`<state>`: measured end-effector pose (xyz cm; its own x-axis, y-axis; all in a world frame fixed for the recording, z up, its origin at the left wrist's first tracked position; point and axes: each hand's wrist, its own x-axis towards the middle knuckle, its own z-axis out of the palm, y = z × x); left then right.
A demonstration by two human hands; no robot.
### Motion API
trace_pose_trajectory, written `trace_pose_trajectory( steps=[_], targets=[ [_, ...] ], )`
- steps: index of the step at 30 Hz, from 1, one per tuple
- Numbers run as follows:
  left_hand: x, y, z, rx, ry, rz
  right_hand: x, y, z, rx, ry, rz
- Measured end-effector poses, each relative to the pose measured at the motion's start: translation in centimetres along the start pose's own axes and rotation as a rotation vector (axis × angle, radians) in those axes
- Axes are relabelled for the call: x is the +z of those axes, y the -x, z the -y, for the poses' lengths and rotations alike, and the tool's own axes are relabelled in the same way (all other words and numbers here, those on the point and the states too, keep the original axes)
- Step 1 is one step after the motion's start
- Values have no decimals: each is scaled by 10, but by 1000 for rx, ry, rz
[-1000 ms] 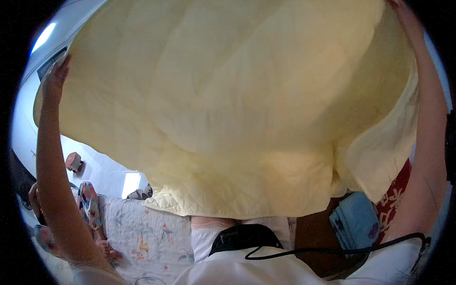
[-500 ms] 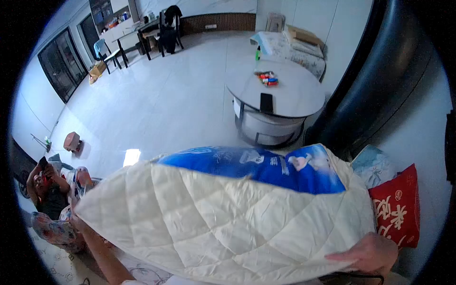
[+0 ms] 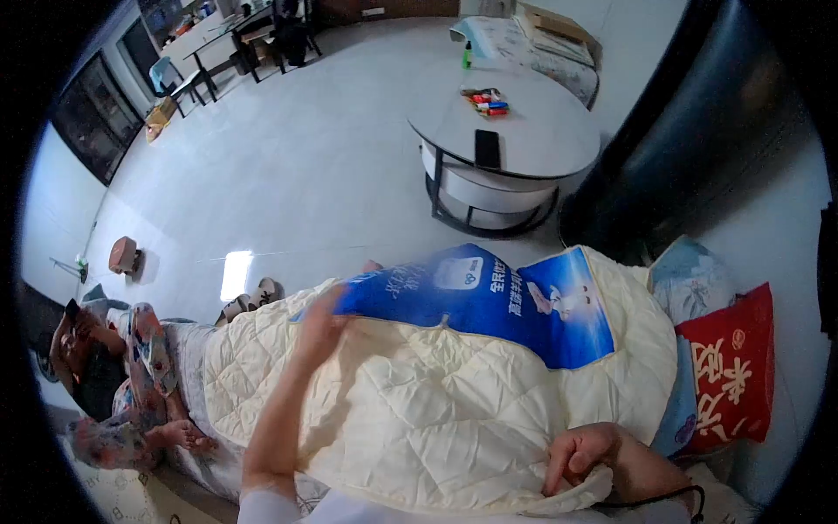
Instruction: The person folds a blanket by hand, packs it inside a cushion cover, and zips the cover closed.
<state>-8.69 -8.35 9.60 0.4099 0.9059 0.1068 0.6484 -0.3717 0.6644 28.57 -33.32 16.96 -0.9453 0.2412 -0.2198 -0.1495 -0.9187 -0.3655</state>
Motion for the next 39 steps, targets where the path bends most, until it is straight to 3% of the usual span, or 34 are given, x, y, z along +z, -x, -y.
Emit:
trace_pose_trajectory(
  steps=[1,2,5,7,9,12,13,15,16,19,24,26,27,29,39],
  targets=[
    [42,-14,7,217,-109,111,8,3,-3,-12,-55,-63],
    [70,-21,-22,187,-80,268,16,7,-7,-27,-108,-126],
    [151,3,-43,387,-125,337,-3,23,-26,-48,-189,-75],
    [163,32,-53,466,-129,355,3,30,-8,25,122,-478],
    [161,36,-39,425,-42,406,-9,23,22,-72,333,-834],
    [157,40,-24,395,3,445,-73,-9,47,-581,1026,-1477],
    [151,43,-27,359,-39,388,-73,-25,66,-503,1371,-1604],
    [145,48,-22,296,-168,283,-107,-53,81,-644,1899,-1507],
    [140,52,-19,280,-176,280,-129,-67,74,-466,1872,-1457],
    [129,67,-7,190,-402,56,-163,-88,36,-356,1949,-1507],
    [124,71,-7,174,-487,-5,-178,-71,-1,-392,1765,-1665],
    [124,66,-12,169,-517,4,-192,-61,-17,-675,1492,-1699],
    [124,65,-14,181,-512,10,-198,-57,-27,-685,1392,-1718],
    [127,64,-16,99,-509,-26,-211,-49,-43,-684,1387,-1738],
    [124,65,-19,92,-525,-3,-206,-38,-45,-510,1493,-1808]
  ],
)
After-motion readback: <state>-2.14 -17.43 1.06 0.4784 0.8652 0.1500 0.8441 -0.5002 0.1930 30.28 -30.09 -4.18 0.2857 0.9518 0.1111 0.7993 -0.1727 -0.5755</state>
